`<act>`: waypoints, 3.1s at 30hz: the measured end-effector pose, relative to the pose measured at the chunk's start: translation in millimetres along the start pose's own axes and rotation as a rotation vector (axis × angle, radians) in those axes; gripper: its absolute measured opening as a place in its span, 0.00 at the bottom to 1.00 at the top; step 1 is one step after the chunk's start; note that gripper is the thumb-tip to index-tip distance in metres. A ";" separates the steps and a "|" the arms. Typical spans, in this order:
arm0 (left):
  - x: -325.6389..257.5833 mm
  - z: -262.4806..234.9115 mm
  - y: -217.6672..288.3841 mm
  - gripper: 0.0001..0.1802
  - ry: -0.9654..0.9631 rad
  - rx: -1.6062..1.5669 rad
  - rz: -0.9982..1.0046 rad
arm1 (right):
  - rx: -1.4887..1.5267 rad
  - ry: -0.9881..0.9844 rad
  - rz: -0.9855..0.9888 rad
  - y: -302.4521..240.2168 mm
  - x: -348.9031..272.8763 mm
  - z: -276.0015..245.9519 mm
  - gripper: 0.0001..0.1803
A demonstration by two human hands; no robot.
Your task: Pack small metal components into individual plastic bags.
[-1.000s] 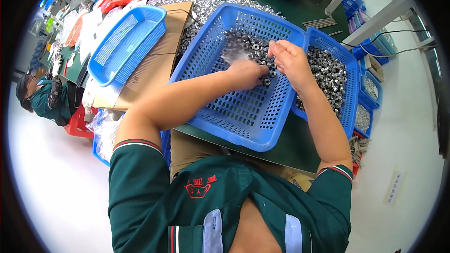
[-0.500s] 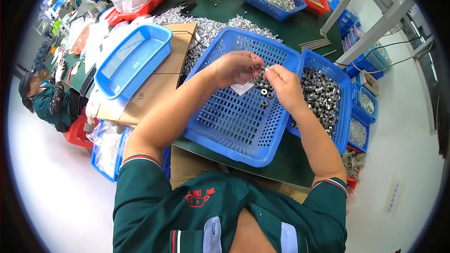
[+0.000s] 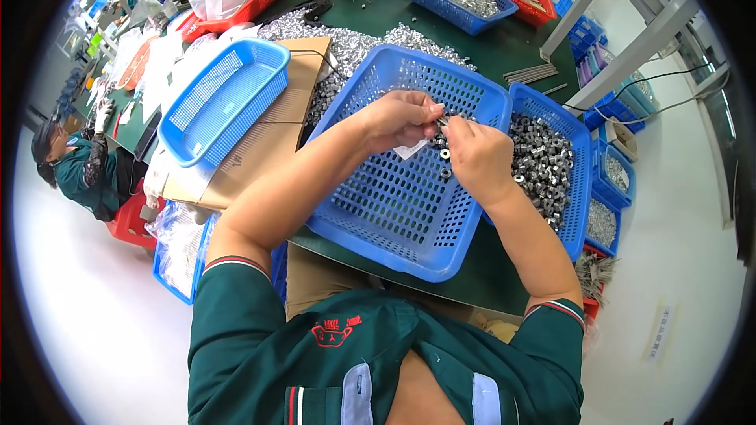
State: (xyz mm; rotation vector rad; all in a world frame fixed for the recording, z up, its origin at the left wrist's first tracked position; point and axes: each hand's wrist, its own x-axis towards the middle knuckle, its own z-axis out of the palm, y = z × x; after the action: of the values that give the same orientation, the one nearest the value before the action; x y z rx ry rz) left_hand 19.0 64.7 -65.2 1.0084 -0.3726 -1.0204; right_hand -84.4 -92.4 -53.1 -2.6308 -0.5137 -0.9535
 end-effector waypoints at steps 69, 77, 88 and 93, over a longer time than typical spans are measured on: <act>18.5 12.8 -87.3 0.09 0.021 1.595 0.265 | 0.831 -0.087 0.715 28.2 1.7 16.1 0.14; 3.4 -4.0 9.3 0.16 0.189 0.265 0.061 | 0.713 -0.106 0.657 13.4 7.4 3.6 0.12; 5.7 -0.9 3.5 0.12 0.077 0.260 0.095 | 0.481 -0.160 0.511 12.1 3.4 8.2 0.12; 2.3 6.6 2.4 0.12 0.140 0.241 0.074 | 0.195 -0.035 0.257 5.4 -0.6 6.9 0.09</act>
State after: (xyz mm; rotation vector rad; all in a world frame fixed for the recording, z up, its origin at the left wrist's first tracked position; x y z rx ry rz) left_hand 17.0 59.7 -60.2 1.2666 -0.4206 -0.8457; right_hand -78.7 -94.7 -59.4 -2.4660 -0.2527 -0.7392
